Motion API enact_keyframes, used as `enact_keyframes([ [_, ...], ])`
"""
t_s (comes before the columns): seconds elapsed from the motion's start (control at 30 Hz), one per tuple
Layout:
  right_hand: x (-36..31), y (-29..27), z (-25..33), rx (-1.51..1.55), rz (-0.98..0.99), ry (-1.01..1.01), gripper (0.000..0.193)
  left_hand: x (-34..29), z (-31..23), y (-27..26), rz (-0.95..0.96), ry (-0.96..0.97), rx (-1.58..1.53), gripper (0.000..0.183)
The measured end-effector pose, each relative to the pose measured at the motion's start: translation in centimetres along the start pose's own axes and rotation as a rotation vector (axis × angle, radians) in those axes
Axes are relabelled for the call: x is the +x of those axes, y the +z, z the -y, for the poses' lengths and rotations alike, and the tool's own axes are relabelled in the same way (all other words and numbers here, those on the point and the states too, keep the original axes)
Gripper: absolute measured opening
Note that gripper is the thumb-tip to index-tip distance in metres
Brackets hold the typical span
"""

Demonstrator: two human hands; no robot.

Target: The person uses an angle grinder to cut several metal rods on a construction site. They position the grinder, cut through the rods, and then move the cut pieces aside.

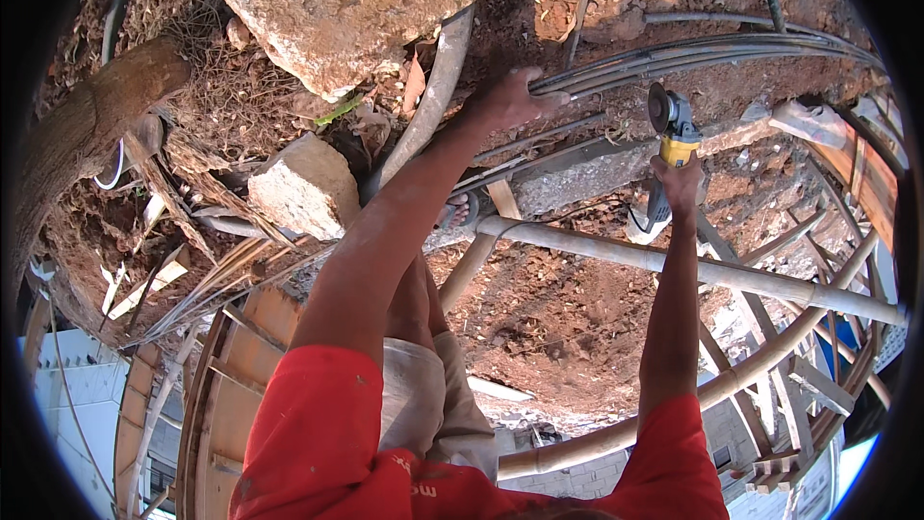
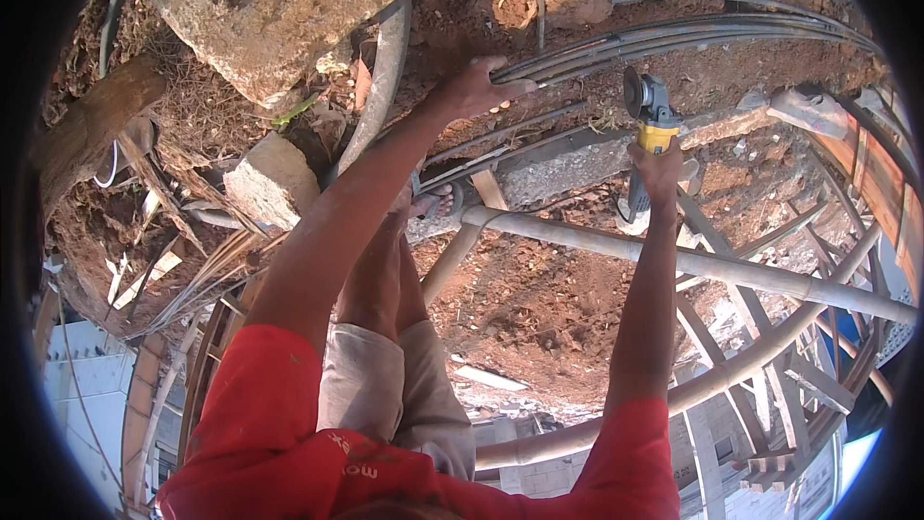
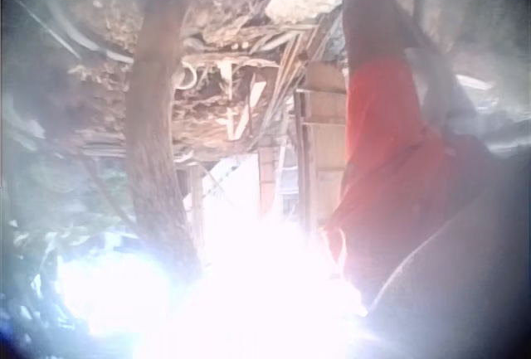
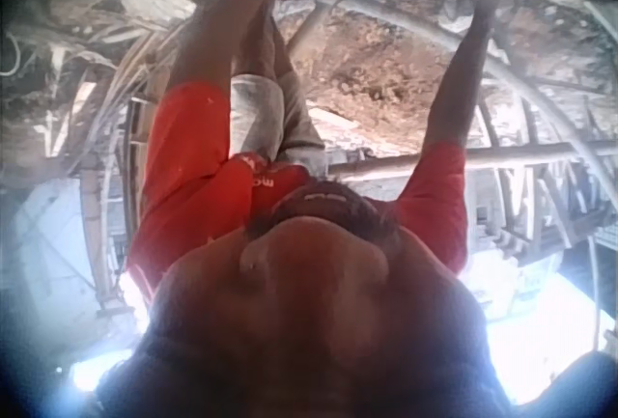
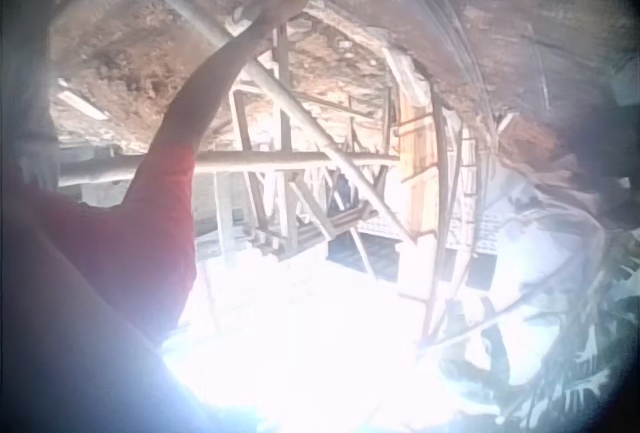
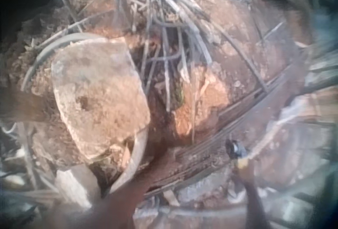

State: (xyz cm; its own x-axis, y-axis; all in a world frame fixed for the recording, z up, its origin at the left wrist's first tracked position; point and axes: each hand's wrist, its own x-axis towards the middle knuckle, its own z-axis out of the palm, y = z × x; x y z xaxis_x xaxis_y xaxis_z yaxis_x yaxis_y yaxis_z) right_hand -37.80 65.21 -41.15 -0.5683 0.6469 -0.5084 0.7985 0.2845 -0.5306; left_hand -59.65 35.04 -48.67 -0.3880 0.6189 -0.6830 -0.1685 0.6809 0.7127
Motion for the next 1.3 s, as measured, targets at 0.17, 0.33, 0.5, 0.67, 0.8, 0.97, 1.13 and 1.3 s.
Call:
enact_keyframes([
  [0.17, 0.0, 0.6, 0.6, 0.147, -0.005, -0.003, 0.027, -0.9, -0.6, 0.4, -0.134, 0.074, 0.123, 0.104],
  [0.33, 0.6, 0.0, 0.5, 0.141, 0.050, -0.032, 0.030, -1.3, -1.1, 0.0, -0.098, 0.070, 0.041, 0.103],
  [0.5, 2.0, 0.3, 1.5, 0.092, 0.045, -0.096, 0.033, -0.4, -0.4, 0.3, -0.113, 0.063, 0.033, 0.112],
  [0.67, 2.3, 0.1, 2.3, 0.113, 0.078, -0.028, 0.033, -0.6, -0.9, 0.1, -0.085, -0.003, 0.011, 0.114],
  [0.8, 3.0, -0.8, 2.0, 0.189, 0.158, -0.169, 0.033, -0.4, -0.6, 0.3, -0.112, 0.025, 0.037, 0.113],
  [0.97, 3.2, -0.9, 3.6, 0.143, 0.123, -0.077, 0.034, 0.4, 0.1, -0.1, -0.029, 0.060, 0.018, 0.109],
  [1.13, 4.5, -1.5, 0.8, 0.093, 0.155, -0.110, 0.040, 0.6, 0.3, 0.5, -0.066, 0.033, 0.008, 0.107],
  [1.3, 5.1, -1.7, 0.7, -0.049, 0.105, -0.183, 0.041, 0.5, 0.4, 0.1, 0.005, -0.006, -0.058, 0.094],
])
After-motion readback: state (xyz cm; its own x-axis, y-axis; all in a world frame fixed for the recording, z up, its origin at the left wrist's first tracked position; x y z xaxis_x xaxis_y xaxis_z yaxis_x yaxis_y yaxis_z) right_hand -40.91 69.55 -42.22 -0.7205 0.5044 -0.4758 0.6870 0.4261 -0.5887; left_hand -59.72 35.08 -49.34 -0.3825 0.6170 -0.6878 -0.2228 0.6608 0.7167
